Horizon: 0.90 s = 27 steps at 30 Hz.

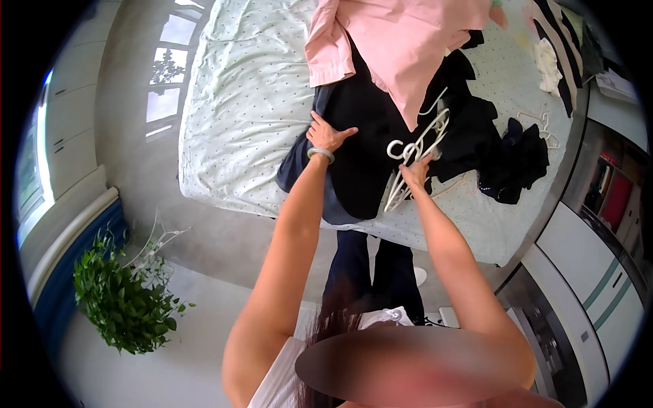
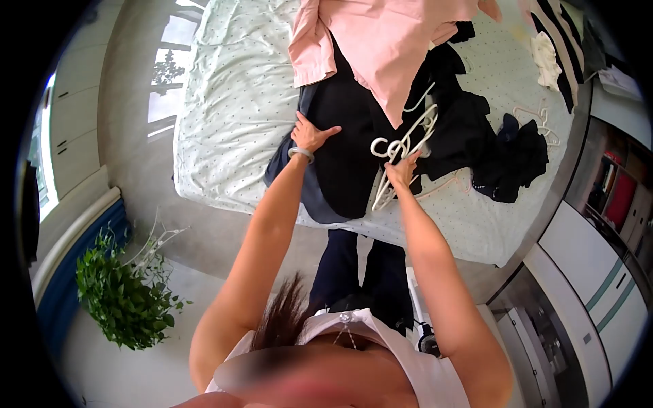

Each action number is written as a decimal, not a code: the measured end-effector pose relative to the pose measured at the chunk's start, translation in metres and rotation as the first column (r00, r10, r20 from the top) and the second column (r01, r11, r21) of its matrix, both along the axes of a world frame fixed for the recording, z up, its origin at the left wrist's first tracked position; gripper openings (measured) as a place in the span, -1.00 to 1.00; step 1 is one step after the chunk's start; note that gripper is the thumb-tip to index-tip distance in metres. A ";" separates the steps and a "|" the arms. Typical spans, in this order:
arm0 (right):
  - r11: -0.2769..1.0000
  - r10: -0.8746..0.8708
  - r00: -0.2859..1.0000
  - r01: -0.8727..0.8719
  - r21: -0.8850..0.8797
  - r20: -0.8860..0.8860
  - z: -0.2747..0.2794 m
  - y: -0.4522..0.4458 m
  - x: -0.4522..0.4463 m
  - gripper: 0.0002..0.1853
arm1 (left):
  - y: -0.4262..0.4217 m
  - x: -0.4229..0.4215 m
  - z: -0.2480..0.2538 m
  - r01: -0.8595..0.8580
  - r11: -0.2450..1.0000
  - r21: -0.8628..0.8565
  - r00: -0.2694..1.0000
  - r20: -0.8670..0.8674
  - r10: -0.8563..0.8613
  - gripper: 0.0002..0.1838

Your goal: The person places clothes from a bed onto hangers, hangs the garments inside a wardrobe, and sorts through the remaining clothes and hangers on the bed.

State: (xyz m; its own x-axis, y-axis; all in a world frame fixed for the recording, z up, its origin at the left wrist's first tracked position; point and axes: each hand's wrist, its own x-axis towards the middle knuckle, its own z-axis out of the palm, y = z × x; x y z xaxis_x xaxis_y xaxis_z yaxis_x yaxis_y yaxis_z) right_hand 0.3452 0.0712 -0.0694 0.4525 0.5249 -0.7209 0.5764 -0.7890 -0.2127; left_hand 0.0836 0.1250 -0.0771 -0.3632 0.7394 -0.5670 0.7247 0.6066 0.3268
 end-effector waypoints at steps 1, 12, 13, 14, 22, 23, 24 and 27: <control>0.999 0.011 1.000 -0.012 -0.046 -0.024 0.007 0.001 0.004 0.23 | -0.002 0.000 -0.017 -0.009 1.000 0.010 0.990 0.142 0.008 0.28; 0.704 -0.505 0.527 0.710 0.028 -0.684 0.137 -0.131 0.107 -0.34 | -0.066 0.099 0.158 0.163 0.908 0.387 0.945 0.203 -0.256 -0.40; 0.698 -0.498 0.513 0.715 0.027 -0.699 0.152 -0.137 0.116 -0.32 | -0.066 0.108 0.182 0.219 0.899 0.379 0.927 0.206 -0.313 -0.47; 0.697 -0.494 0.509 0.716 0.029 -0.704 0.168 -0.142 0.127 -0.32 | -0.066 0.118 0.211 0.275 0.888 0.368 0.907 0.208 -0.367 -0.55; 0.512 -0.433 0.763 0.647 0.566 -0.481 0.263 -0.174 0.205 -0.42 | -0.213 0.306 0.234 0.740 0.499 0.450 0.618 -0.162 -0.770 -0.38; 0.533 -0.444 0.753 0.658 0.532 -0.486 0.293 -0.167 0.198 -0.43 | -0.251 0.314 0.206 0.773 0.437 0.459 0.536 -0.105 -0.838 -0.29; 0.625 -0.406 0.781 0.617 0.478 -0.475 0.299 -0.175 0.218 -0.40 | -0.280 0.320 0.193 0.798 0.374 0.472 0.447 -0.049 -0.893 -0.20; 0.693 -0.200 0.757 0.558 0.456 -0.622 0.317 -0.183 0.244 -0.39 | -0.240 0.300 0.242 0.902 0.369 0.224 0.223 0.490 -0.842 -0.25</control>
